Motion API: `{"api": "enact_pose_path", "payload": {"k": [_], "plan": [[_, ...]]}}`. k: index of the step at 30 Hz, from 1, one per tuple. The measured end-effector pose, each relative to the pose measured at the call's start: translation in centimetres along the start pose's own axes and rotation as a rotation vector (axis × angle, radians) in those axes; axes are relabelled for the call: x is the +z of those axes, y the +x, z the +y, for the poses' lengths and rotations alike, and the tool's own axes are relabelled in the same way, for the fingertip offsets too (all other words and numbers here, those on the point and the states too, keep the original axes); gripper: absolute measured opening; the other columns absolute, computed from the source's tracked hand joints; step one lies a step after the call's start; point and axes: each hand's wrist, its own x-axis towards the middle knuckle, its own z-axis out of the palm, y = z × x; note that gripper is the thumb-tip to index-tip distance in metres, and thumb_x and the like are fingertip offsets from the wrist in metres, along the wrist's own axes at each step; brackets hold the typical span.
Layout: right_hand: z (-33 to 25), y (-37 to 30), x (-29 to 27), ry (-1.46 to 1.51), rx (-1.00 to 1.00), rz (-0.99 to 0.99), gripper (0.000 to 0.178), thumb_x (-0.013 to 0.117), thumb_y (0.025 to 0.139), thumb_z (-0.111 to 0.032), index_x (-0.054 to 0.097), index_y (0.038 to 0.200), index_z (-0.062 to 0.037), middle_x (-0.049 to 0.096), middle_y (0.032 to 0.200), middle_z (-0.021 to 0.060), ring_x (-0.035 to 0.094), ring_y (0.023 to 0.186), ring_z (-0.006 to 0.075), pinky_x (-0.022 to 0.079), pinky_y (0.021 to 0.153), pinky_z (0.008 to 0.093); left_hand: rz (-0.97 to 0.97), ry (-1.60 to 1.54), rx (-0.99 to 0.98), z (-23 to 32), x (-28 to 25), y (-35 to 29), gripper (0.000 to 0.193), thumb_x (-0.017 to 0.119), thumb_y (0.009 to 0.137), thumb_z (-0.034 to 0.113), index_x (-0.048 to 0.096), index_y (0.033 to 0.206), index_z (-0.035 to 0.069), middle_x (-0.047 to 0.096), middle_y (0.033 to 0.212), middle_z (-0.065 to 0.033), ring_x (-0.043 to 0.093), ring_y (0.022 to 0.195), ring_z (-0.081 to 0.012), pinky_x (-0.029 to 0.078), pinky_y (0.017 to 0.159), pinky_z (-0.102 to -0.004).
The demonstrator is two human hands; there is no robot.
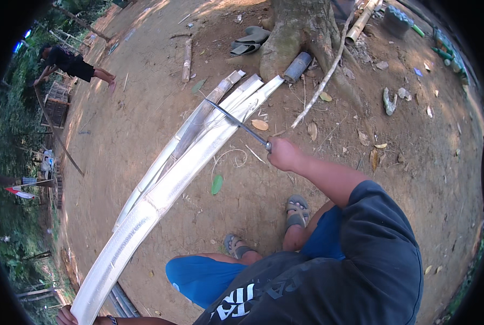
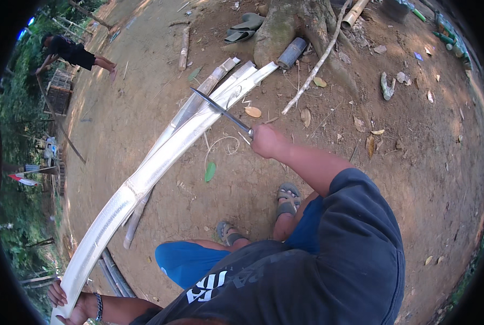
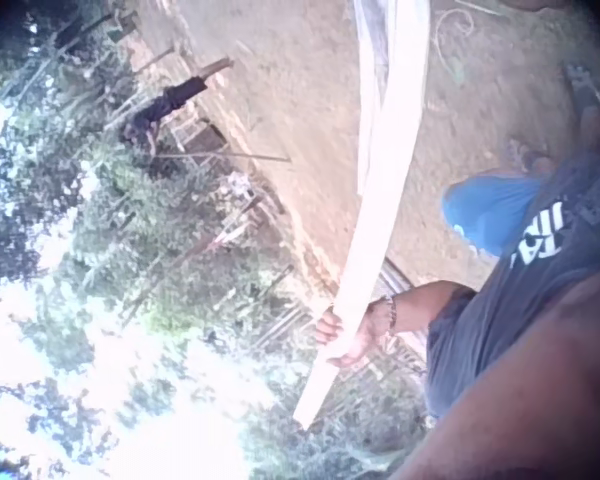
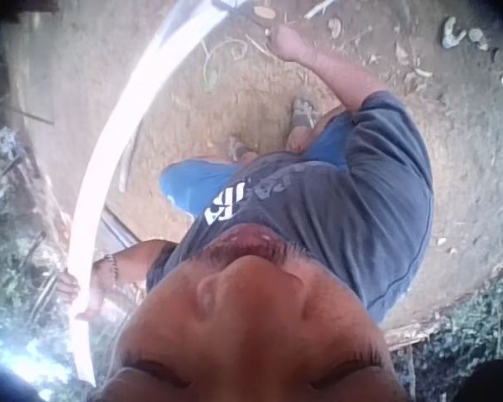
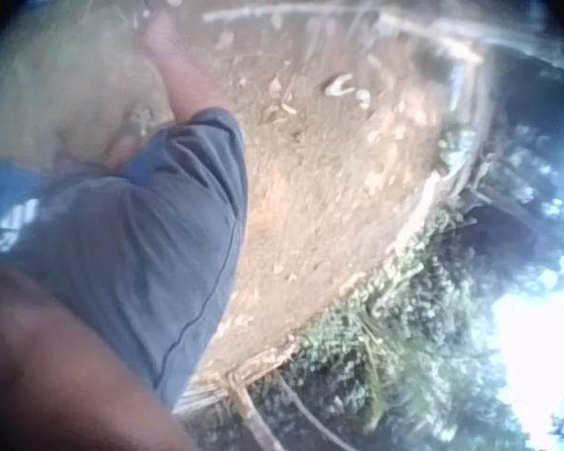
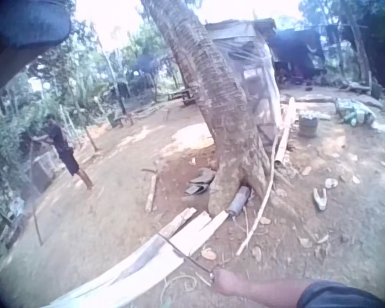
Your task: The person sits on the ground and uses a machete to split a long bamboo pole into thin strips. They repeatedly strike the bamboo to separate it, then flip the piece over to continue splitting the other side. The finished strips are placed on the ground nearby.
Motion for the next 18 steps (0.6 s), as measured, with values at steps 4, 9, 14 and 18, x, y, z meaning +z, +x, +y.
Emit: {"api": "enact_pose_path", "payload": {"k": [4,9,14,18], "plan": [[-6.3,-3.7,-0.9,0.013,-0.341,-0.104,0.020,0.055,0.079,-0.012,0.061,0.098,-0.0068,0.067,0.088,0.0184,0.065,0.091,0.0367,0.051,0.080,0.0468,0.227,0.150,0.158,-1.3,2.9,0.4,0.038,0.054,0.077,0.045,0.040,0.062,0.013,0.032,0.055,0.0027,0.032,0.045,-0.0128,0.027,0.043,-0.0278],[6.3,6.2,-0.8,-0.029,0.109,-0.017,0.020,0.055,0.081,-0.011,0.060,0.098,-0.0040,0.067,0.092,0.0203,0.065,0.092,0.0364,0.051,0.081,0.0477,0.243,0.308,0.182,-2.5,3.8,1.9,0.038,0.053,0.078,0.046,0.041,0.062,0.013,0.035,0.056,0.0020,0.035,0.046,-0.0129,0.029,0.044,-0.0283],[-1.7,1.7,-1.6,0.034,-0.184,-0.123,0.017,0.056,0.080,-0.012,0.060,0.095,-0.0039,0.066,0.092,0.0226,0.065,0.092,0.0386,0.051,0.080,0.0482,0.234,0.288,0.152,-3.3,3.7,2.3,0.038,0.053,0.078,0.047,0.042,0.063,0.014,0.038,0.056,0.0016,0.038,0.047,-0.0135,0.032,0.045,-0.0281],[0.1,4.2,-1.4,0.004,-0.343,-0.115,0.014,0.056,0.081,-0.013,0.059,0.092,-0.0051,0.068,0.096,0.0178,0.065,0.091,0.0369,0.051,0.079,0.0482,0.193,0.203,0.081,-3.1,3.6,2.9,0.038,0.053,0.078,0.048,0.044,0.065,0.014,0.040,0.057,0.0011,0.041,0.048,-0.0145,0.034,0.046,-0.0281]]}}
